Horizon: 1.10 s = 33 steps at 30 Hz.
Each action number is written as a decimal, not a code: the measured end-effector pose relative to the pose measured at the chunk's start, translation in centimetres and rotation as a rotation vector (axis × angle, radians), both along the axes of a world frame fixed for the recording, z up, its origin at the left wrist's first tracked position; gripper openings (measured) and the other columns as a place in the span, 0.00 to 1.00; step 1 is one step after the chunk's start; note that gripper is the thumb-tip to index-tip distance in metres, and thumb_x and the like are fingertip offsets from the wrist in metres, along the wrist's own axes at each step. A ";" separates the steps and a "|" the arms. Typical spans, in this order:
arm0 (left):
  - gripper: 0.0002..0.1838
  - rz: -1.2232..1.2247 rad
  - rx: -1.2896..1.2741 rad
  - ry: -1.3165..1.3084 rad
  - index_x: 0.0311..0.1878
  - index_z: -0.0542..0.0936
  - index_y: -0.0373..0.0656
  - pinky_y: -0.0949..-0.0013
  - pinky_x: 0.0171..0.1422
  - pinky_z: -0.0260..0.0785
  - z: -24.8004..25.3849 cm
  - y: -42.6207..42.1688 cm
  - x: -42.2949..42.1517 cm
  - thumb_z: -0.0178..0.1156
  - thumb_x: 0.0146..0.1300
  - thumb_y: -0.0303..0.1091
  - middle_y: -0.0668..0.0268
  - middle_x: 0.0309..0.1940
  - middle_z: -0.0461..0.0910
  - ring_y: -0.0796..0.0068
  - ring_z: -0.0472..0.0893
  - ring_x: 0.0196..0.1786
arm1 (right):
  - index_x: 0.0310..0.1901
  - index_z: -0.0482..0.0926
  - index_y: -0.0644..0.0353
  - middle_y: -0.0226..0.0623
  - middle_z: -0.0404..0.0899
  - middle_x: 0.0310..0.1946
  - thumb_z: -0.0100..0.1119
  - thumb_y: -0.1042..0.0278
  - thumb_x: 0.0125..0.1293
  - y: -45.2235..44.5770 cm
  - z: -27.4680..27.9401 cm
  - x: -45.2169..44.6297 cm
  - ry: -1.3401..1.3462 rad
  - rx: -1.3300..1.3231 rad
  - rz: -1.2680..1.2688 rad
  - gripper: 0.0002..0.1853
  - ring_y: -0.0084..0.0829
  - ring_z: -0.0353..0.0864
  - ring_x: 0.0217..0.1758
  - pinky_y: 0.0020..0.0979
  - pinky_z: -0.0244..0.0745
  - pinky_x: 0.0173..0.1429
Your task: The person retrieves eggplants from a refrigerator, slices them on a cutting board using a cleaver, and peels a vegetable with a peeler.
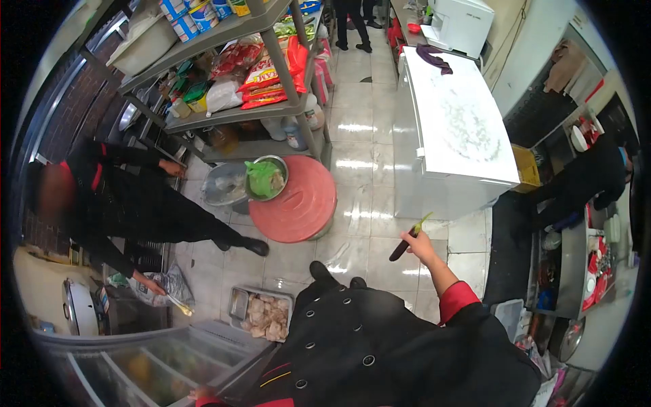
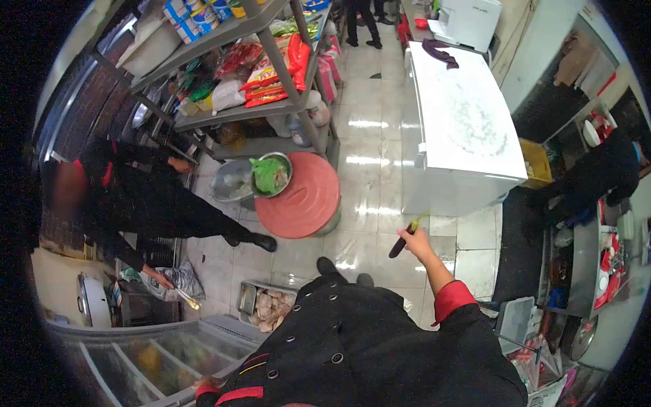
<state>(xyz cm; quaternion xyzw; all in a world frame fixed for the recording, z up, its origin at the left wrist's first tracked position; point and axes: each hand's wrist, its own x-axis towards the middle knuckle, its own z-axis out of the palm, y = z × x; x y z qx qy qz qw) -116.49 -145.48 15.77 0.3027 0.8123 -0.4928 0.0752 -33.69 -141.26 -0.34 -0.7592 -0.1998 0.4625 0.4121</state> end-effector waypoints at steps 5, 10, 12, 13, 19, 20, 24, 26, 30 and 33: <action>0.27 -0.252 -0.076 -0.261 0.64 0.80 0.53 0.44 0.68 0.61 -7.4 3.0 -5.8 0.62 0.61 0.49 0.56 0.62 0.77 0.51 0.71 0.67 | 0.46 0.77 0.59 0.32 0.79 0.40 0.65 0.50 0.71 3.0 2.9 0.9 0.111 0.136 -0.050 0.19 0.26 0.81 0.45 0.32 0.84 0.45; 0.17 -1.006 0.145 -1.062 0.52 0.86 0.48 0.53 0.59 0.76 -23.7 7.7 0.0 0.63 0.60 0.40 0.54 0.48 0.85 0.52 0.83 0.55 | 0.46 0.78 0.57 0.30 0.79 0.41 0.65 0.54 0.71 8.1 6.7 0.4 0.212 0.256 -0.008 0.15 0.25 0.81 0.46 0.31 0.83 0.46; 0.21 -0.536 0.408 -1.456 0.52 0.84 0.41 0.57 0.55 0.77 -23.6 11.1 14.2 0.65 0.67 0.49 0.51 0.44 0.87 0.51 0.86 0.48 | 0.46 0.78 0.57 0.30 0.80 0.41 0.65 0.56 0.71 10.8 7.8 0.7 0.236 0.273 -0.005 0.14 0.25 0.81 0.46 0.31 0.83 0.47; 0.21 -0.396 0.447 -1.459 0.52 0.84 0.40 0.58 0.55 0.77 -22.8 12.6 19.8 0.64 0.68 0.48 0.50 0.44 0.87 0.53 0.86 0.49 | 0.46 0.79 0.59 0.31 0.80 0.42 0.66 0.55 0.71 12.3 8.1 1.3 0.190 0.261 0.075 0.15 0.24 0.81 0.46 0.30 0.82 0.46; 0.17 -0.403 0.603 -1.832 0.55 0.83 0.38 0.63 0.53 0.77 -11.4 32.8 53.2 0.65 0.69 0.39 0.53 0.43 0.88 0.63 0.87 0.47 | 0.54 0.76 0.61 0.31 0.80 0.42 0.65 0.51 0.72 23.3 13.2 4.2 0.049 0.223 0.395 0.21 0.23 0.76 0.48 0.31 0.73 0.55; 0.17 -0.418 0.625 -1.881 0.55 0.83 0.38 0.64 0.52 0.76 -9.6 35.5 56.6 0.65 0.69 0.39 0.55 0.43 0.87 0.65 0.86 0.45 | 0.54 0.76 0.61 0.31 0.80 0.42 0.65 0.51 0.72 25.1 13.0 4.7 0.056 0.209 0.401 0.21 0.23 0.76 0.48 0.31 0.73 0.55; 0.18 -0.524 0.669 -2.026 0.56 0.83 0.39 0.68 0.48 0.75 -5.1 44.6 68.1 0.67 0.68 0.39 0.60 0.42 0.86 0.71 0.83 0.41 | 0.57 0.75 0.61 0.31 0.78 0.40 0.66 0.54 0.70 30.4 14.0 7.5 0.016 0.128 0.514 0.23 0.22 0.76 0.39 0.30 0.75 0.47; 0.19 -0.529 0.483 -2.209 0.56 0.83 0.39 0.70 0.46 0.74 -3.3 47.6 72.8 0.68 0.66 0.39 0.61 0.44 0.85 0.74 0.82 0.41 | 0.60 0.74 0.61 0.31 0.77 0.39 0.65 0.56 0.70 32.1 14.8 9.2 0.011 0.069 0.538 0.24 0.22 0.76 0.35 0.29 0.75 0.44; 0.14 -0.638 0.219 -2.307 0.50 0.85 0.38 0.75 0.41 0.70 -1.4 51.0 79.9 0.68 0.66 0.36 0.68 0.36 0.84 0.83 0.79 0.38 | 0.59 0.70 0.63 0.40 0.79 0.33 0.61 0.66 0.63 32.9 14.8 12.8 0.045 0.136 0.420 0.24 0.34 0.81 0.33 0.37 0.77 0.42; 0.12 -0.610 0.098 -2.305 0.44 0.86 0.38 0.74 0.39 0.71 -1.0 52.3 84.0 0.68 0.64 0.36 0.70 0.30 0.84 0.83 0.78 0.33 | 0.55 0.69 0.64 0.65 0.81 0.42 0.60 0.66 0.62 33.3 14.8 15.7 -0.296 0.116 0.386 0.22 0.65 0.80 0.49 0.52 0.74 0.52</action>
